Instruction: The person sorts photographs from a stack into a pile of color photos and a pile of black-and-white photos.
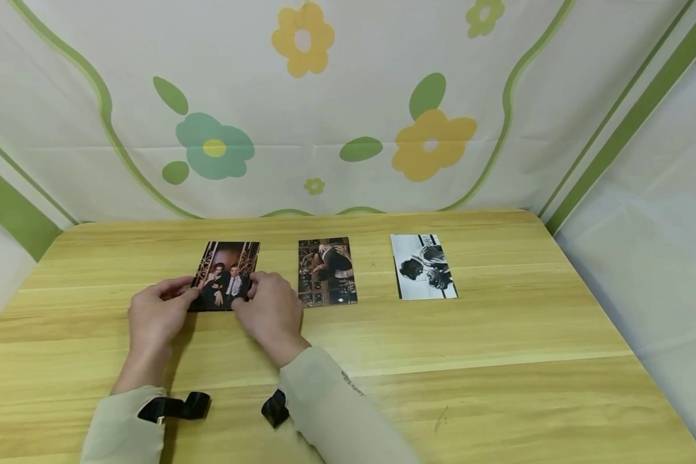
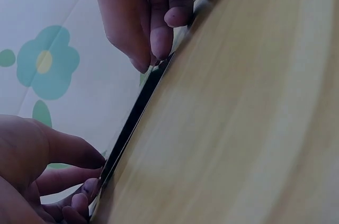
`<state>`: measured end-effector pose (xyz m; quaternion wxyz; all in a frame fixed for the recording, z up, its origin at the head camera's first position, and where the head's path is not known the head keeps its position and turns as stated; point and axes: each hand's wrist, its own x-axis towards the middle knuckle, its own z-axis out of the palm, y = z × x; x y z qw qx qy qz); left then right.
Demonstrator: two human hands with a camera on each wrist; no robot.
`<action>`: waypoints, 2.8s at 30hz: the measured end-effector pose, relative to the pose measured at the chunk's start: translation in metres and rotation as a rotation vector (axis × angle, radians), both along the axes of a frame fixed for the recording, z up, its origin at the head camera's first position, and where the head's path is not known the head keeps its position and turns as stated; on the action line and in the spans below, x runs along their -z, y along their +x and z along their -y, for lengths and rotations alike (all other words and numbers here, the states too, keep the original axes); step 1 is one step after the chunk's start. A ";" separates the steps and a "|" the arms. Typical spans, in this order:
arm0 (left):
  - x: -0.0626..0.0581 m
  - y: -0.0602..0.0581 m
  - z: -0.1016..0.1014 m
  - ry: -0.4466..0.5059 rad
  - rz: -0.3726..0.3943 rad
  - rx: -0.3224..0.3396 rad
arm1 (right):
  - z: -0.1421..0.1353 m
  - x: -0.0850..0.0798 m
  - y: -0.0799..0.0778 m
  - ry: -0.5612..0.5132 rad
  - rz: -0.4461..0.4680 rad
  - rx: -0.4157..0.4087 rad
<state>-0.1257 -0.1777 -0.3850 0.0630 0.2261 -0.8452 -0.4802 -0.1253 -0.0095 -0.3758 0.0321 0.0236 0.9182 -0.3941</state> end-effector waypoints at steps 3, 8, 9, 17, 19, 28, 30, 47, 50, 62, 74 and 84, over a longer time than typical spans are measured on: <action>0.000 0.000 0.000 -0.022 -0.001 0.003 | -0.001 0.001 0.000 0.001 -0.005 -0.010; 0.001 0.001 -0.001 -0.020 0.001 0.010 | -0.002 0.002 0.000 0.002 -0.014 -0.013; 0.001 0.001 -0.001 -0.019 0.002 0.010 | -0.002 0.002 0.000 0.000 -0.016 -0.013; 0.000 0.002 -0.002 -0.031 0.002 0.002 | -0.002 0.002 0.000 -0.009 -0.015 -0.013; 0.000 0.002 -0.002 -0.035 0.000 0.002 | -0.002 0.002 -0.001 -0.008 -0.015 -0.011; 0.003 0.001 0.000 -0.031 -0.013 0.001 | -0.002 0.003 0.000 -0.005 -0.026 -0.013; 0.002 0.001 0.000 -0.025 -0.013 0.001 | -0.002 0.003 0.000 -0.005 -0.028 -0.015; -0.001 0.002 0.004 0.062 -0.015 -0.038 | -0.004 0.006 0.000 -0.057 -0.082 -0.020; -0.005 0.003 0.005 0.118 0.003 -0.059 | -0.010 0.002 0.003 -0.096 -0.089 -0.028; -0.020 0.005 -0.009 0.197 -0.001 -0.055 | -0.094 -0.015 0.004 -0.306 -0.151 0.027; -0.036 0.012 -0.064 0.442 0.058 0.245 | -0.174 -0.022 0.009 -0.487 -0.082 0.161; -0.021 0.019 -0.091 0.457 0.076 0.299 | -0.181 -0.015 0.004 -0.520 -0.060 0.170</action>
